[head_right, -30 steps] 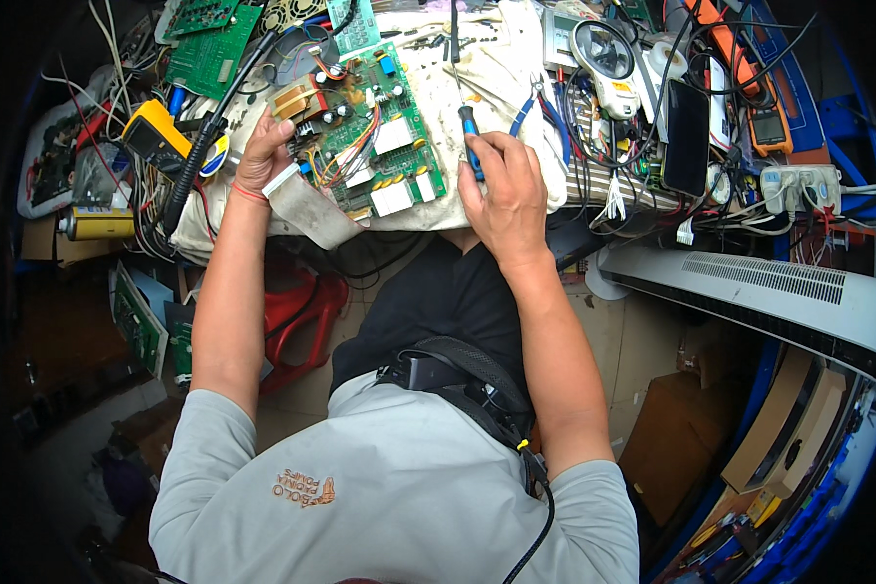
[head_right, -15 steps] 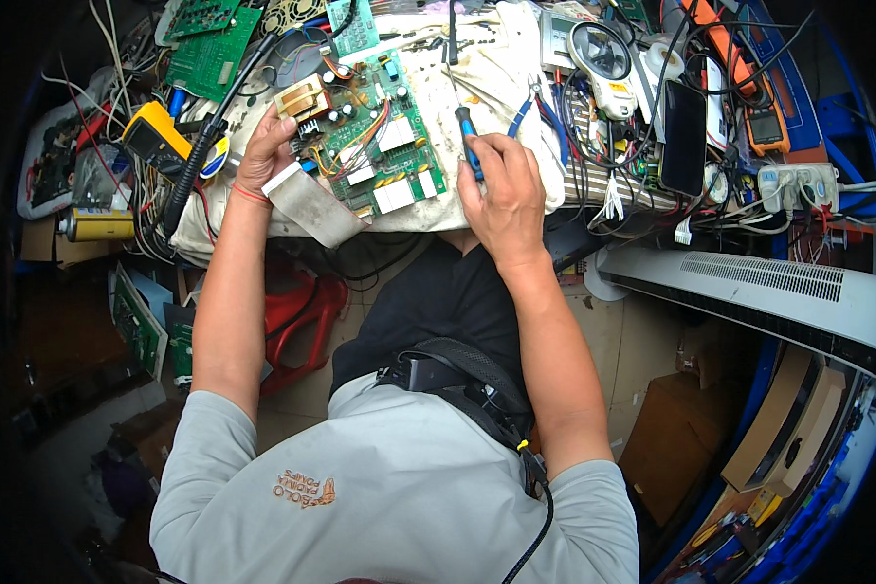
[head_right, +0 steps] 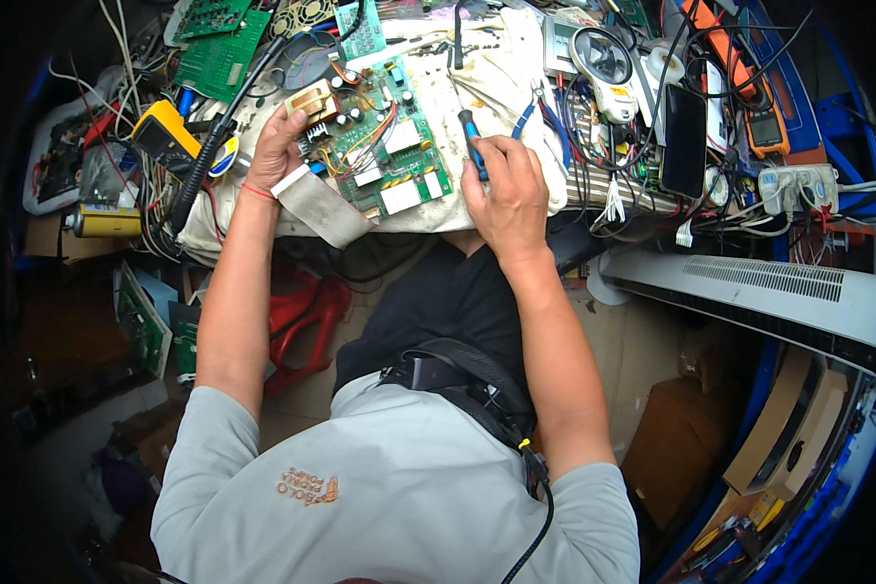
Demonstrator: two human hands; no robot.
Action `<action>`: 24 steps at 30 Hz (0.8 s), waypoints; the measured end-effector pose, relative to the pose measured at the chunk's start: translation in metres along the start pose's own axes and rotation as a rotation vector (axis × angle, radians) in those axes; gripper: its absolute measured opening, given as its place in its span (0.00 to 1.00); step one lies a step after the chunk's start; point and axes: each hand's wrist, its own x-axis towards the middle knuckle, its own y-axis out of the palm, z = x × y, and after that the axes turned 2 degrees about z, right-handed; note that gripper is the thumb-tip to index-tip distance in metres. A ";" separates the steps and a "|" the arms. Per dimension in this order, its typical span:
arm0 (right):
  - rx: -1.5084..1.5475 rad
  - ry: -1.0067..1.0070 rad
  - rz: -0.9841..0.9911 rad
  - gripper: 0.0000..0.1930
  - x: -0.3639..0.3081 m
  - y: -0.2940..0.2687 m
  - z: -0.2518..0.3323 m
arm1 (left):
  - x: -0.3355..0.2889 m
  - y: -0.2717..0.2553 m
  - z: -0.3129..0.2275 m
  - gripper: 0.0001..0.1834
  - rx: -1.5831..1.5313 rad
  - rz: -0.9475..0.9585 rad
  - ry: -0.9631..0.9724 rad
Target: The person holds a green circuit board and uses a blue-handled screwdriver to probe and adjust components on both sides. They flip the board over, inspect it with a magnifying glass, and continue probing specific areas.
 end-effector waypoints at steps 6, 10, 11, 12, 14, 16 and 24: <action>0.096 0.018 -0.021 0.15 0.002 -0.003 -0.008 | -0.012 0.015 -0.008 0.25 0.071 -0.171 0.100; 0.013 -0.020 0.038 0.17 0.006 -0.014 0.000 | -0.033 0.039 -0.022 0.26 -0.053 -0.251 0.235; 0.025 -0.017 0.014 0.18 0.008 -0.019 0.006 | -0.040 0.046 -0.026 0.26 -0.161 -0.235 0.264; 0.037 -0.019 -0.012 0.18 0.011 -0.024 0.012 | -0.046 0.054 -0.030 0.27 -0.230 -0.248 0.287; 0.197 0.050 -0.030 0.20 0.018 -0.033 0.028 | -0.055 0.067 -0.037 0.29 -0.240 -0.317 0.342; 0.732 0.392 0.178 0.23 0.027 -0.043 0.043 | -0.059 0.081 -0.039 0.30 -0.277 -0.352 0.402; 1.052 0.432 0.337 0.23 0.062 -0.051 0.052 | -0.066 0.090 -0.035 0.30 -0.286 -0.212 0.455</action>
